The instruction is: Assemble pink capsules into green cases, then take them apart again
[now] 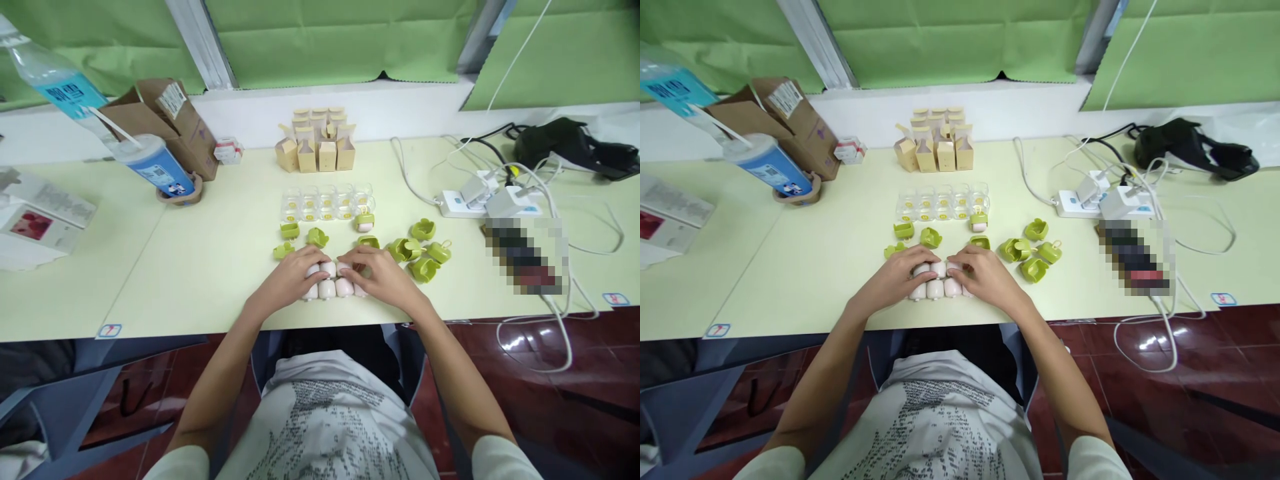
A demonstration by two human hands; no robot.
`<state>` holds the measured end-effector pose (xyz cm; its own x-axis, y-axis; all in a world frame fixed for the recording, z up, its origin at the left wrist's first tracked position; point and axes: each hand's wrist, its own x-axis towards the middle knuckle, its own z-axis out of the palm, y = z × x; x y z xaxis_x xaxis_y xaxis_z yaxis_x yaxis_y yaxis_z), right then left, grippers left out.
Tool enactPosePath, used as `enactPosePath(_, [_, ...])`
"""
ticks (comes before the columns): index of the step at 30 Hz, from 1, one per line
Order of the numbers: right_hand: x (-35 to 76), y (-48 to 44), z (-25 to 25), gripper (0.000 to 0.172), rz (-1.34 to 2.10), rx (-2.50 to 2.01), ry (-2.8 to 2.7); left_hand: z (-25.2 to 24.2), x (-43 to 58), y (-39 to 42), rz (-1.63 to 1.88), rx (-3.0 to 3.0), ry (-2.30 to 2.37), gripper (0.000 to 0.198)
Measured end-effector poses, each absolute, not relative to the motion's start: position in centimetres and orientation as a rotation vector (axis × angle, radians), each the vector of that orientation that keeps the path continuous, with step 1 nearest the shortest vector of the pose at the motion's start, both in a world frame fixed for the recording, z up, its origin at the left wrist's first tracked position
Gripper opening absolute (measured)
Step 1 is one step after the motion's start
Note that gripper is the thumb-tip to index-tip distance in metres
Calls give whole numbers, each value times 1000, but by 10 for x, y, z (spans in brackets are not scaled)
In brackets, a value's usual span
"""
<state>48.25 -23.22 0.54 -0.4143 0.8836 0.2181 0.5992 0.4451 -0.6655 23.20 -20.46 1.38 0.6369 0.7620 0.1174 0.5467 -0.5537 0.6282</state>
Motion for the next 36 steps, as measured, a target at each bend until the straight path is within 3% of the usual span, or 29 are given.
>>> enactPosePath(6, [479,-231,1,23,628,-1199,-2185,14,233,-208,495,2338,975,33])
enactPosePath(12, [481,-236,5,27,583,-1208,-2223,13,238,-218,442,2426,923,100])
enactPosePath(16, [492,-236,11,28,338,-1256,-2062,5,245,-222,438,2533,828,117])
enactPosePath(19, [503,-225,8,34,80,-1370,-1928,-2,252,-224,340,2621,899,114])
enactPosePath(22, [508,-206,-1,41,-66,-1519,-2005,-3,257,-227,276,2698,989,93])
enactPosePath(28, [507,-174,-17,53,1,-1619,-2170,4,260,-230,279,2729,972,63])
enactPosePath(32, [505,-173,-21,54,51,-1583,-2163,2,259,-228,292,2726,945,67])
enactPosePath(36, [504,-177,-18,50,135,-1595,-2063,3,254,-224,446,2648,877,89])
